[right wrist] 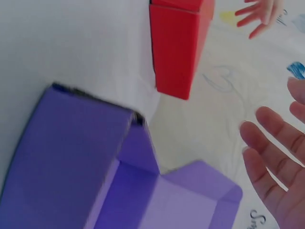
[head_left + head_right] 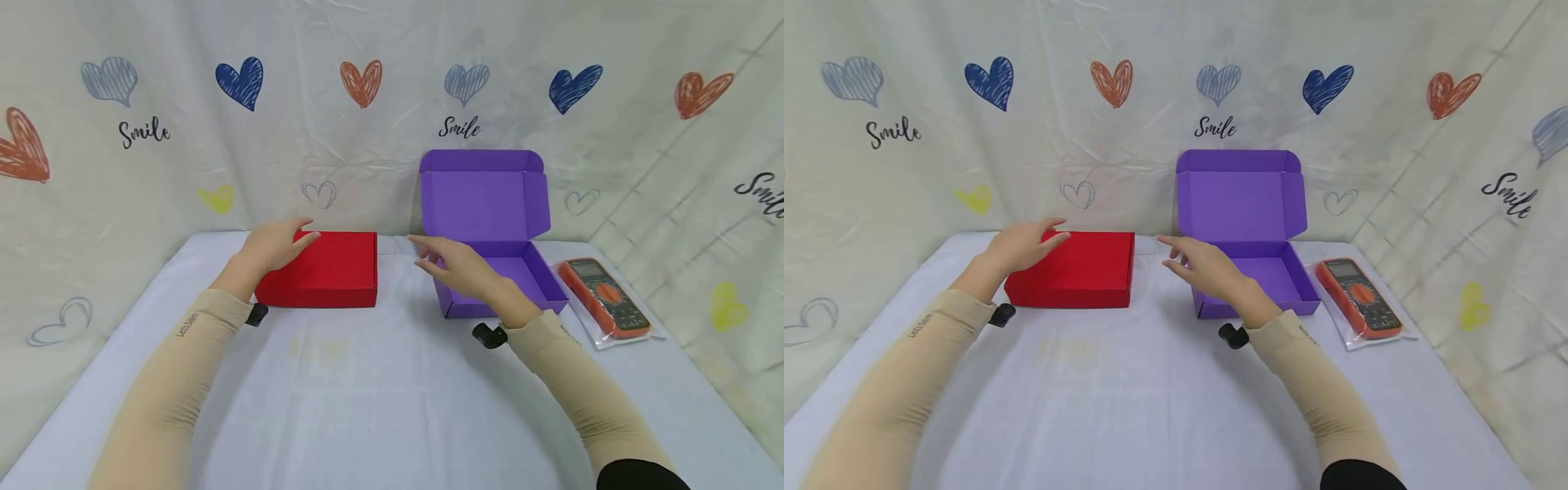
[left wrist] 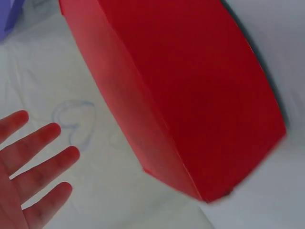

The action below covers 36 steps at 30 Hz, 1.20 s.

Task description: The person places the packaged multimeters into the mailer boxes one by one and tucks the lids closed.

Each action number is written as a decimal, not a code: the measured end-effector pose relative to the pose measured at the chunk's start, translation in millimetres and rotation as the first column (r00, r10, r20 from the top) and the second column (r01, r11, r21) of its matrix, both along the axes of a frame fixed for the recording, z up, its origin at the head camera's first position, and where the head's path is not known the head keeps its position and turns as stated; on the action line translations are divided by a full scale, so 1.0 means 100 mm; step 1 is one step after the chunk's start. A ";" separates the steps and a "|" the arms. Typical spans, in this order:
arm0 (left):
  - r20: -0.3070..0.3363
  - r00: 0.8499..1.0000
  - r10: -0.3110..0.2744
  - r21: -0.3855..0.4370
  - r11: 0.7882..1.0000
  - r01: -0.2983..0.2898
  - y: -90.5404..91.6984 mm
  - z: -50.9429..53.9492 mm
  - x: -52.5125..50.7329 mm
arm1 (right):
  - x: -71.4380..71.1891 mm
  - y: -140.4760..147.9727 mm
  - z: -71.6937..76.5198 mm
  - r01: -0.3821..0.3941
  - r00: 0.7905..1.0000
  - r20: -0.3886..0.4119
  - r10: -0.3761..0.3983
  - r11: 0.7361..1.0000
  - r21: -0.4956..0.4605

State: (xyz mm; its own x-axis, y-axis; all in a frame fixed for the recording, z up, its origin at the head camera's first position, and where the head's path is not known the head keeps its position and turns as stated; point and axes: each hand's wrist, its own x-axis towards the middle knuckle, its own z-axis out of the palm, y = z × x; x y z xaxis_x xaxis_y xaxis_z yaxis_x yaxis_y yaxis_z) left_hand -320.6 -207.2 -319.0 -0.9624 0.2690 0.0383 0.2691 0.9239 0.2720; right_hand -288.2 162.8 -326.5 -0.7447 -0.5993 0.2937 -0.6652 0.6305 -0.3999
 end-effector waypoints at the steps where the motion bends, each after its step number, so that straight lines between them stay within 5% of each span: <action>1: -0.013 1.000 -0.014 0.011 1.000 0.015 0.06 0.00 -0.01 | 0.01 0.05 0.02 0.010 1.000 -0.018 -0.011 1.000 -0.023; 12: -0.109 0.987 -0.116 0.149 0.980 0.132 0.75 -0.08 -0.03 | 0.07 0.63 0.11 0.125 0.965 -0.204 -0.168 0.970 -0.207; 21: -0.192 0.967 -0.164 0.201 0.958 0.203 1.20 -0.16 -0.02 | 0.11 0.96 0.17 0.190 0.925 -0.254 -0.281 0.924 -0.332; 25: -0.188 0.970 -0.151 0.257 0.946 0.197 1.37 -0.24 -0.01 | 0.11 1.13 0.16 0.220 0.903 -0.273 -0.331 0.904 -0.366; 36: -0.198 0.964 -0.178 0.284 0.931 0.231 1.80 -0.43 0.03 | 0.10 1.63 0.07 0.421 0.811 -0.204 -0.549 0.788 -0.450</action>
State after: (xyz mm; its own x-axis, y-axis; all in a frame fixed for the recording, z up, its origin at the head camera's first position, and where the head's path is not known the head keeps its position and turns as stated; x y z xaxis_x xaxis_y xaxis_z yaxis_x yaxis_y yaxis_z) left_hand -317.1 -27.5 -362.3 -0.8603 0.4098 0.3032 0.5089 0.7248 0.4644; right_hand -278.3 325.4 -319.6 -0.7362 0.0184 0.6766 -0.4370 0.7504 -0.4959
